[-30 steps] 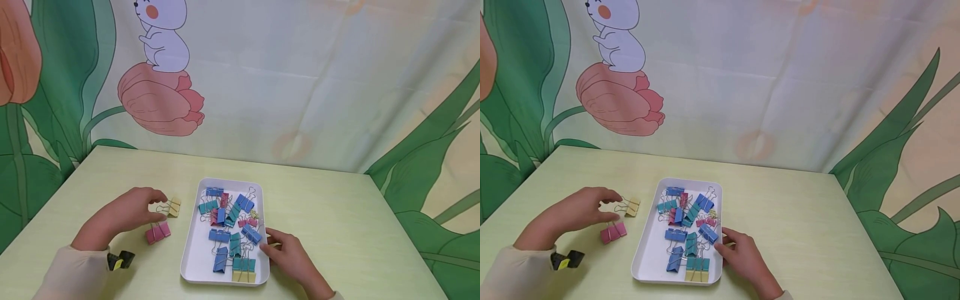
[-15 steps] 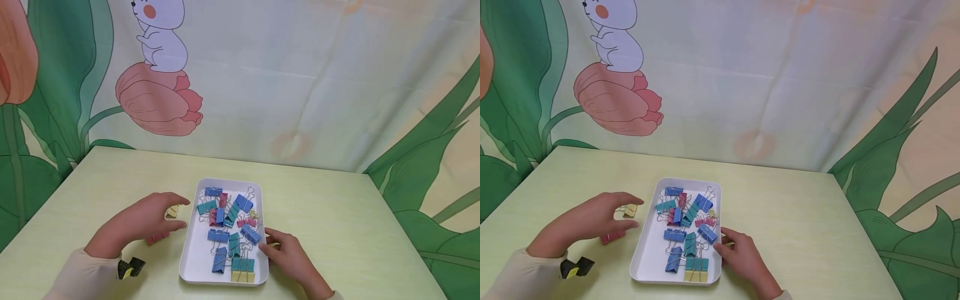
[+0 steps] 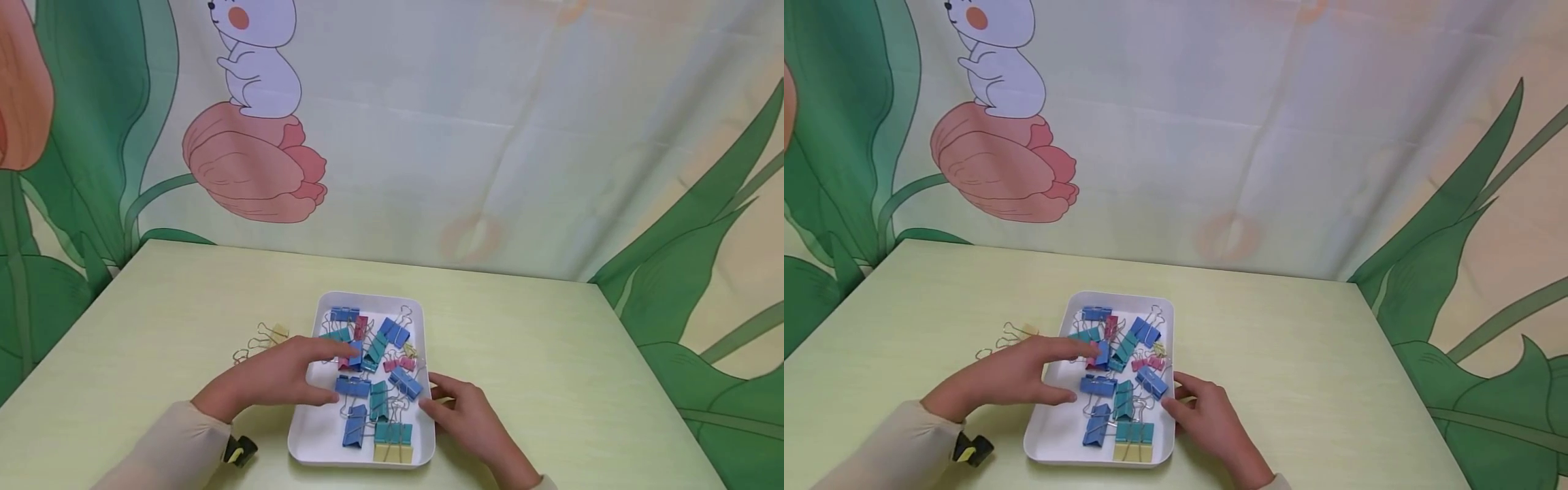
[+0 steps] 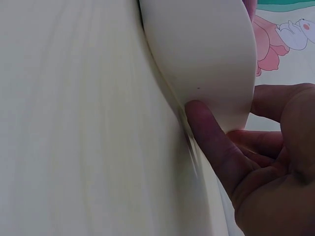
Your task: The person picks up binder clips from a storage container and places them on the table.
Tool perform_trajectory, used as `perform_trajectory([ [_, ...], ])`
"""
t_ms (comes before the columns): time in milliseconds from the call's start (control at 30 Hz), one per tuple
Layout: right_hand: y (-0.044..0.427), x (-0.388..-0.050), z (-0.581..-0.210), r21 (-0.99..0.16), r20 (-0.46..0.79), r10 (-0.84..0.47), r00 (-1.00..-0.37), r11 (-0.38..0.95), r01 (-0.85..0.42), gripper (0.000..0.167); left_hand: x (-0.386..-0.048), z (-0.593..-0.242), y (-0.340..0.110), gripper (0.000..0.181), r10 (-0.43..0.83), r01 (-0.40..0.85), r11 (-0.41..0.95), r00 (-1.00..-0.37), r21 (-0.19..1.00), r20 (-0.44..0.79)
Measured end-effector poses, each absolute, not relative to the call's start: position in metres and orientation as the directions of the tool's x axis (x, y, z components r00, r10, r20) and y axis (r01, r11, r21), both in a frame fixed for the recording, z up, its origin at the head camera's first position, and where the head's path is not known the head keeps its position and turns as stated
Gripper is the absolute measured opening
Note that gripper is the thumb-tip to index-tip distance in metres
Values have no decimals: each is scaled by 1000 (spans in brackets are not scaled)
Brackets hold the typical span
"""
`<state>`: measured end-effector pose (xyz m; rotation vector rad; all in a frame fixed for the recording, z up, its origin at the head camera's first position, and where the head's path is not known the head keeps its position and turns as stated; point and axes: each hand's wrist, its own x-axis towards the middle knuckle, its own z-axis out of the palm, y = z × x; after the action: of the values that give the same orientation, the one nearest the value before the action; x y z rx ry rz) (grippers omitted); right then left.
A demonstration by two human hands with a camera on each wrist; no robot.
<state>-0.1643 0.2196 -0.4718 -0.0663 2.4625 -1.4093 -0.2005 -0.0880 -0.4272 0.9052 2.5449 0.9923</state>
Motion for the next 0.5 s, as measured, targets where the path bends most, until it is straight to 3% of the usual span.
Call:
perform_trajectory([
  [233,220,-164,-472,-844,-236,-186,-954,526,106,54,-211,-445,-80,51,683,456,503,-730,734,-14],
  [500,220,-165,-474,-844,-243,-179,-953,523,117,55,-220,-450,-70,42,734,567,526,-679,634,-2],
])
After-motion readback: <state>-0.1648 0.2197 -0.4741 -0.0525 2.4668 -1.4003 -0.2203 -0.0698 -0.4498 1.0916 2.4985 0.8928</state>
